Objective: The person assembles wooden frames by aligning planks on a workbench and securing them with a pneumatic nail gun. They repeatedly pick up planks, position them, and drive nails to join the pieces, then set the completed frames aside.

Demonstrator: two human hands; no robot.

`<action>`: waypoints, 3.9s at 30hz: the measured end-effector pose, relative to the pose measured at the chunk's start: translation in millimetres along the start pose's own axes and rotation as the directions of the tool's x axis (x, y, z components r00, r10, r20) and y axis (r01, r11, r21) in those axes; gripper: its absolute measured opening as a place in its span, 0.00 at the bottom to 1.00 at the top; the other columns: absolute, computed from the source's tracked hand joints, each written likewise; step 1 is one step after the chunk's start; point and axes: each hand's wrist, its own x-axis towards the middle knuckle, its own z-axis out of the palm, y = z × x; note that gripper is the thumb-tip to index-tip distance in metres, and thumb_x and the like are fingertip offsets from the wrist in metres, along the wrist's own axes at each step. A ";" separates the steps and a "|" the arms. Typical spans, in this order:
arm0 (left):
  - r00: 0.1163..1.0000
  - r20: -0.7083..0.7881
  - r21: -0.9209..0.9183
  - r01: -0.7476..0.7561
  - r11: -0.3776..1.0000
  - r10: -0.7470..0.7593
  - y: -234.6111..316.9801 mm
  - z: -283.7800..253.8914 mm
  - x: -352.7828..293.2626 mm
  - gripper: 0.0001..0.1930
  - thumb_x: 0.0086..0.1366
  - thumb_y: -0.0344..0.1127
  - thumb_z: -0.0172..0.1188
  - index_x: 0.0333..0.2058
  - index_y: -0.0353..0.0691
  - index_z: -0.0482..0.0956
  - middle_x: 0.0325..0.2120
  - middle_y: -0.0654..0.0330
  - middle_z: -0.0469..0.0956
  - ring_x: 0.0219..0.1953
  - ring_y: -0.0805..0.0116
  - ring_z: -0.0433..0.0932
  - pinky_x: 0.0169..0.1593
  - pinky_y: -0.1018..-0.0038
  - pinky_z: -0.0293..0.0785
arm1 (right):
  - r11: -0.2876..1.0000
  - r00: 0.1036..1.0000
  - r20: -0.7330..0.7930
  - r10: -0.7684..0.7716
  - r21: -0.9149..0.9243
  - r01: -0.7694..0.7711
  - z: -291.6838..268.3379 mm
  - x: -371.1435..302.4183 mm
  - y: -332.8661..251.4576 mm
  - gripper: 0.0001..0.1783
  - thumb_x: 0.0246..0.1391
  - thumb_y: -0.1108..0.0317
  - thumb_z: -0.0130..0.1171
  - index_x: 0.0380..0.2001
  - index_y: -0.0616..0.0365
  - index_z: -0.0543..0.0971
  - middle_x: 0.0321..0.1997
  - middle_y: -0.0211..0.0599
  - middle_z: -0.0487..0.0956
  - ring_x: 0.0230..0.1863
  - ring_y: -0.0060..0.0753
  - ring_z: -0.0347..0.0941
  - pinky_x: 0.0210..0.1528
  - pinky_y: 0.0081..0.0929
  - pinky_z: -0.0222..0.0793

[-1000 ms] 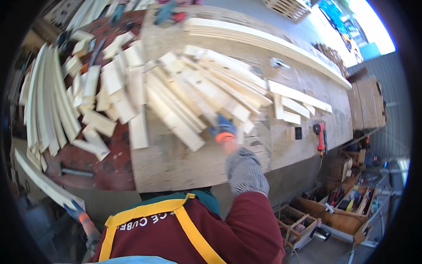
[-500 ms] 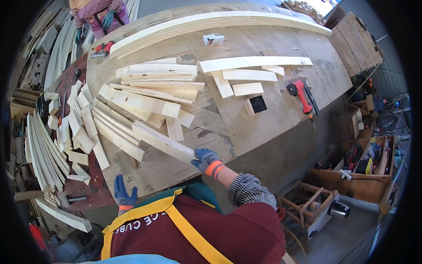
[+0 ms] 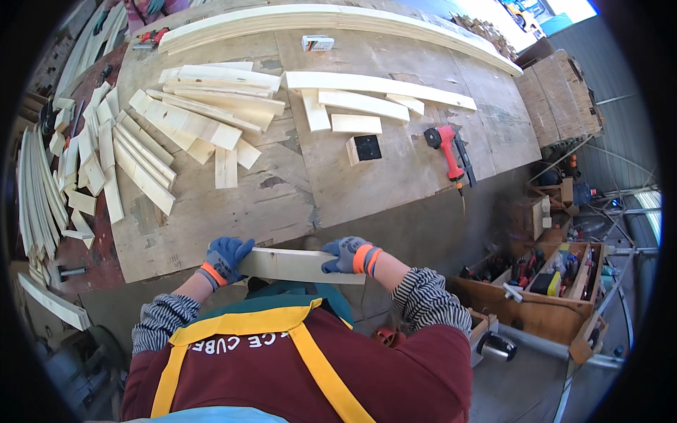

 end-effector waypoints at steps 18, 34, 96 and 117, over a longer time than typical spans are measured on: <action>0.902 0.189 0.031 0.388 0.921 -0.387 168.7 49.1 262.7 0.37 0.48 0.48 0.66 0.59 0.48 0.70 0.43 0.56 0.76 0.47 0.56 0.75 0.59 0.55 0.64 | 0.807 0.822 -0.387 -0.417 -0.574 0.139 -185.7 167.1 259.6 0.60 0.36 0.47 0.76 0.71 0.45 0.55 0.67 0.50 0.63 0.65 0.57 0.63 0.64 0.49 0.64; 0.883 0.209 0.133 0.399 0.907 -0.419 125.7 65.1 358.3 0.49 0.46 0.59 0.68 0.66 0.50 0.61 0.52 0.59 0.71 0.56 0.57 0.68 0.66 0.52 0.55 | 0.846 0.549 -0.643 -0.534 -0.406 0.346 -214.0 187.7 231.1 0.49 0.41 0.42 0.70 0.65 0.47 0.66 0.69 0.45 0.64 0.68 0.54 0.60 0.67 0.53 0.57; 0.888 0.006 -0.007 0.460 0.888 -0.459 133.0 97.4 386.5 0.52 0.42 0.52 0.76 0.67 0.51 0.62 0.60 0.62 0.67 0.61 0.57 0.65 0.67 0.57 0.58 | 0.877 0.881 -0.339 -0.329 -0.455 0.153 -173.2 57.2 515.4 0.51 0.37 0.64 0.73 0.68 0.39 0.64 0.66 0.37 0.67 0.66 0.46 0.62 0.73 0.49 0.53; 0.884 -0.055 -0.033 0.463 0.886 -0.464 133.7 102.3 385.0 0.53 0.38 0.48 0.78 0.66 0.50 0.63 0.59 0.61 0.67 0.61 0.55 0.65 0.67 0.57 0.60 | 0.867 0.782 -0.524 -0.336 -0.496 0.040 -179.1 90.5 489.2 0.54 0.35 0.50 0.75 0.68 0.43 0.63 0.65 0.36 0.68 0.65 0.45 0.63 0.68 0.51 0.56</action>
